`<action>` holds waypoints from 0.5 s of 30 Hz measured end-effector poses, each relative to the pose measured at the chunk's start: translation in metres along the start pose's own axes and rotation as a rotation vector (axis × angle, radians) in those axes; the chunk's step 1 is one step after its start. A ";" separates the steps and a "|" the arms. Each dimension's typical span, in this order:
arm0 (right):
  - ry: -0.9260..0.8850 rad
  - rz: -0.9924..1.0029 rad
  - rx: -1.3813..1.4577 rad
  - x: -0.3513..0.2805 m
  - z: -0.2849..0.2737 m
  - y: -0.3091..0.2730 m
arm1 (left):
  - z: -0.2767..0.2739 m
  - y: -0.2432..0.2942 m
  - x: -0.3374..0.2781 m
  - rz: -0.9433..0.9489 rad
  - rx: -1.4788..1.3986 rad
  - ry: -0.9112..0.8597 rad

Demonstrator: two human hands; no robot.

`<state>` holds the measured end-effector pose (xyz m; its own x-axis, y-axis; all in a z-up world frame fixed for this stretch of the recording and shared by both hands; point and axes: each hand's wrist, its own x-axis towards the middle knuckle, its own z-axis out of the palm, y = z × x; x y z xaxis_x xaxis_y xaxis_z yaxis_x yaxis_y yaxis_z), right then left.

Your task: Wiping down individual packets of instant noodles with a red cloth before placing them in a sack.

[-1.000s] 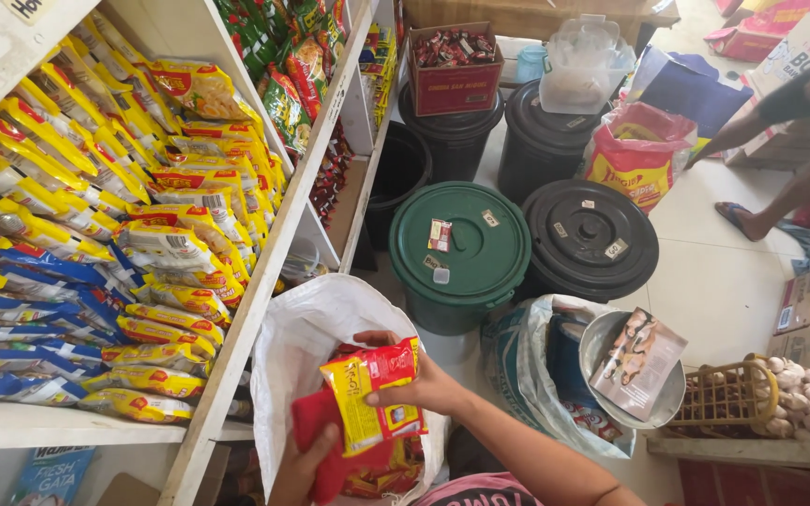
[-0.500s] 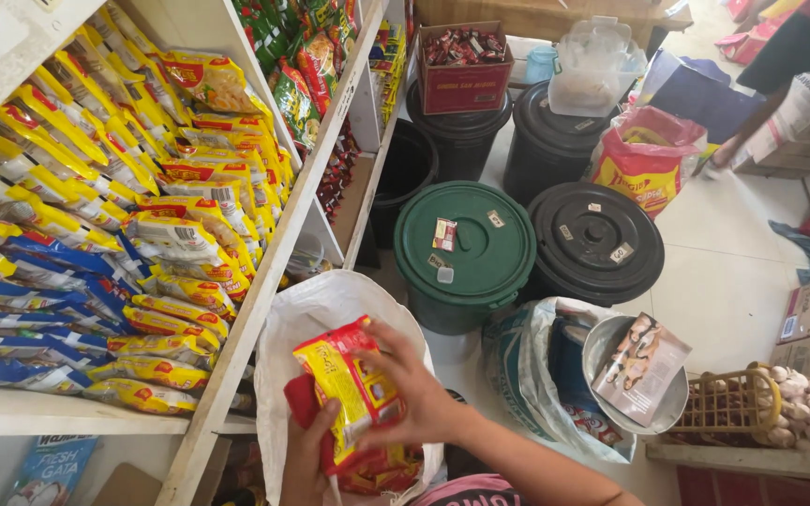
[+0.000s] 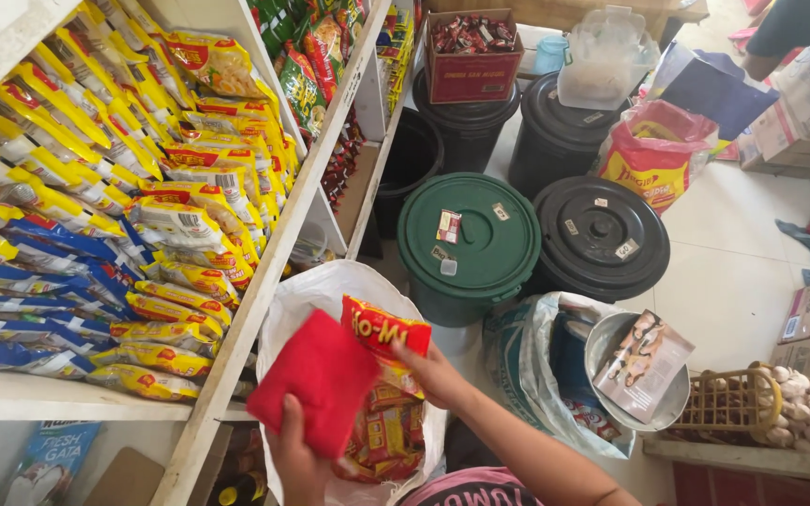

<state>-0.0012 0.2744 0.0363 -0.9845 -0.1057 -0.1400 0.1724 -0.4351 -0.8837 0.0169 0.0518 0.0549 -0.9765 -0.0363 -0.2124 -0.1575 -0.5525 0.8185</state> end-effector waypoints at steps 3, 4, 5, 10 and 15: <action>0.089 0.242 0.623 0.010 -0.005 0.032 | -0.003 -0.040 -0.005 -0.191 0.878 0.319; 0.136 0.212 0.609 0.015 -0.010 0.050 | 0.039 -0.027 -0.013 0.276 1.231 -0.123; 0.169 0.185 0.589 0.024 -0.015 0.067 | 0.082 -0.013 -0.019 0.765 1.523 -0.584; 0.180 0.216 0.524 0.019 -0.013 0.009 | 0.050 -0.003 0.032 0.413 0.919 -0.024; 0.059 -0.138 0.507 0.097 -0.031 -0.145 | 0.027 0.038 0.029 0.193 0.310 0.172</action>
<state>-0.1228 0.3549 0.1373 -0.9968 0.0270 -0.0754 0.0209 -0.8211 -0.5704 -0.0215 0.0522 0.0937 -0.9577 -0.2684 -0.1035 -0.0358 -0.2456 0.9687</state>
